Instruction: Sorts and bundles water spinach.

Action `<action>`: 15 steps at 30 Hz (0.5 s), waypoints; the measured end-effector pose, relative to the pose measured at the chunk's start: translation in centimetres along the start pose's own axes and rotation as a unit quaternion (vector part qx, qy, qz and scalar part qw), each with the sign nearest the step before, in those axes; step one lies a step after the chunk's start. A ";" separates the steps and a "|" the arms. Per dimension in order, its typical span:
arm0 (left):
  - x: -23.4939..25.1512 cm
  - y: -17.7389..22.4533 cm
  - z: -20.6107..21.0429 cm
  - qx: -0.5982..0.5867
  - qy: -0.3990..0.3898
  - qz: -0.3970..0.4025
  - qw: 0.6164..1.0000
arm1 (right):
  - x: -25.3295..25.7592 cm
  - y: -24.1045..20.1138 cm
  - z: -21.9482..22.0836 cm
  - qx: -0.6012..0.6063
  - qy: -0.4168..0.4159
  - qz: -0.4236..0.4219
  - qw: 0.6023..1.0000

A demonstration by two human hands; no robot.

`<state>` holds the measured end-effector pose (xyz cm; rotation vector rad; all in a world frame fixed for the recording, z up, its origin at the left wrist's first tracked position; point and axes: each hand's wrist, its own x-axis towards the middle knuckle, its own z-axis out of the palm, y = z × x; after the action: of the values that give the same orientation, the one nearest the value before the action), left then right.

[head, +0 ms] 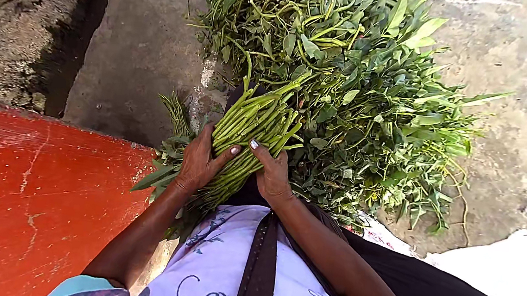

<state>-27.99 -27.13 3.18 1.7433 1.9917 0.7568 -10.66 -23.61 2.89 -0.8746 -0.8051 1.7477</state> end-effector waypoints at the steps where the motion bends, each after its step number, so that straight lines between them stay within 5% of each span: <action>1: 0.1 0.2 0.1 0.003 0.008 -0.005 1.000 | 0.0 -0.1 0.1 0.000 -0.006 0.001 1.000; 9: 0.2 2.6 1.0 0.100 0.088 -0.057 0.989 | 0.0 -0.5 1.4 -0.023 0.045 -0.013 0.999; 15: 0.4 2.7 0.5 0.077 0.056 -0.081 0.992 | -0.2 -0.4 1.2 -0.027 0.080 -0.011 0.996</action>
<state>-25.65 -26.41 4.55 1.6265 2.2899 0.6772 -11.40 -23.79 3.85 -1.0238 -0.7551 1.6211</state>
